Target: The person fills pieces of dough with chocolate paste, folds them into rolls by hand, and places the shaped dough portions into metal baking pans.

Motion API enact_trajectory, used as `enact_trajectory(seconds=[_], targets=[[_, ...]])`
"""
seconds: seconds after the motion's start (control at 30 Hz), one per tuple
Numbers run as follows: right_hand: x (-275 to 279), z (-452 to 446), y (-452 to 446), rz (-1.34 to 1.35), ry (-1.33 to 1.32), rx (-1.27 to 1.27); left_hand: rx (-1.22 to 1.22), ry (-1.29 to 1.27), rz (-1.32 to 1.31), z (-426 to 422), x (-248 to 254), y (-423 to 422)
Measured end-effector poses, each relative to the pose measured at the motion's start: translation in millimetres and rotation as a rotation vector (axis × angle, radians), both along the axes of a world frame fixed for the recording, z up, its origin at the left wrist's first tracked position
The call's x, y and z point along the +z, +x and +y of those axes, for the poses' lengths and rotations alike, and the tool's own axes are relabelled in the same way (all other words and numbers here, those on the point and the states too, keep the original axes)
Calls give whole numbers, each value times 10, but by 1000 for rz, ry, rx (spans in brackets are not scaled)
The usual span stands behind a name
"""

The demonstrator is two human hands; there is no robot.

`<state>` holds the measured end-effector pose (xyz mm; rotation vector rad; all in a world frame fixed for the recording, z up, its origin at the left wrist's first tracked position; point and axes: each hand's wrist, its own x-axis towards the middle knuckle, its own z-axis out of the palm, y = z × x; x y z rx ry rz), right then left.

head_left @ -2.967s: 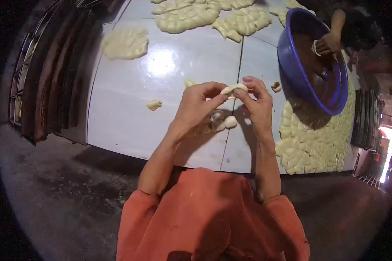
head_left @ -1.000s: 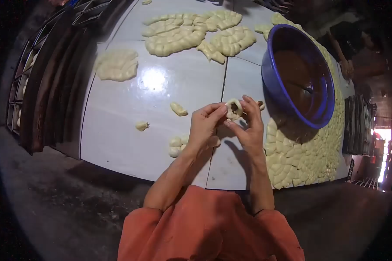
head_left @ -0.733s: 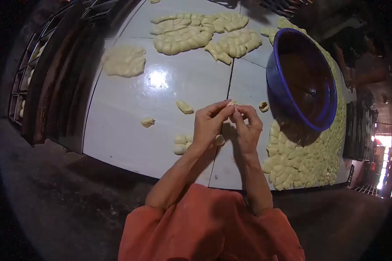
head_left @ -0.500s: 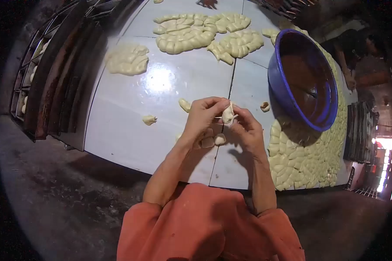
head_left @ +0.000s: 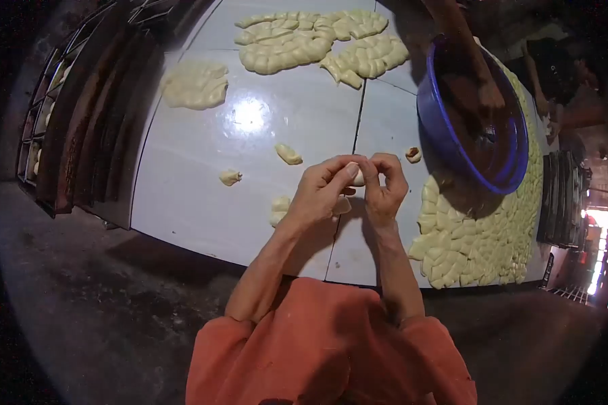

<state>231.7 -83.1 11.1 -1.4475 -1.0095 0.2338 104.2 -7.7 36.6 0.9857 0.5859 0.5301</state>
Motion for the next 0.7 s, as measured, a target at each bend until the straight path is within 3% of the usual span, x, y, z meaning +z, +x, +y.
enact_trajectory(seconds=[0.1,0.2,0.23,0.33,0.4,0.47,0.5,0.53,0.6,0.7], targets=[[-22,-8,30,-18,-177,42,-12,182,161,-11,-67,-57],[189,-3,-65,130,-233,99,60,136,174,32,-40,-123],[250,-44,-19,-75,-199,235,31,146,179,56,-29,-163],[318,-150,1,-296,-224,356,33,123,163,-3,-52,-230],[293,-195,27,-159,-268,342,18,93,227,-85,-23,-293],[179,-205,110,-13,-428,317,186,457,345,-99,-80,-359],[307,-182,32,161,-555,299,104,687,460,-44,-134,-444],[248,-192,39,164,-558,298,102,683,461,-22,-157,-507],[62,-193,55,-99,-701,412,-139,1172,591,-6,-173,-592],[67,-213,105,-145,-673,474,-157,1222,578,-98,-334,-604]])
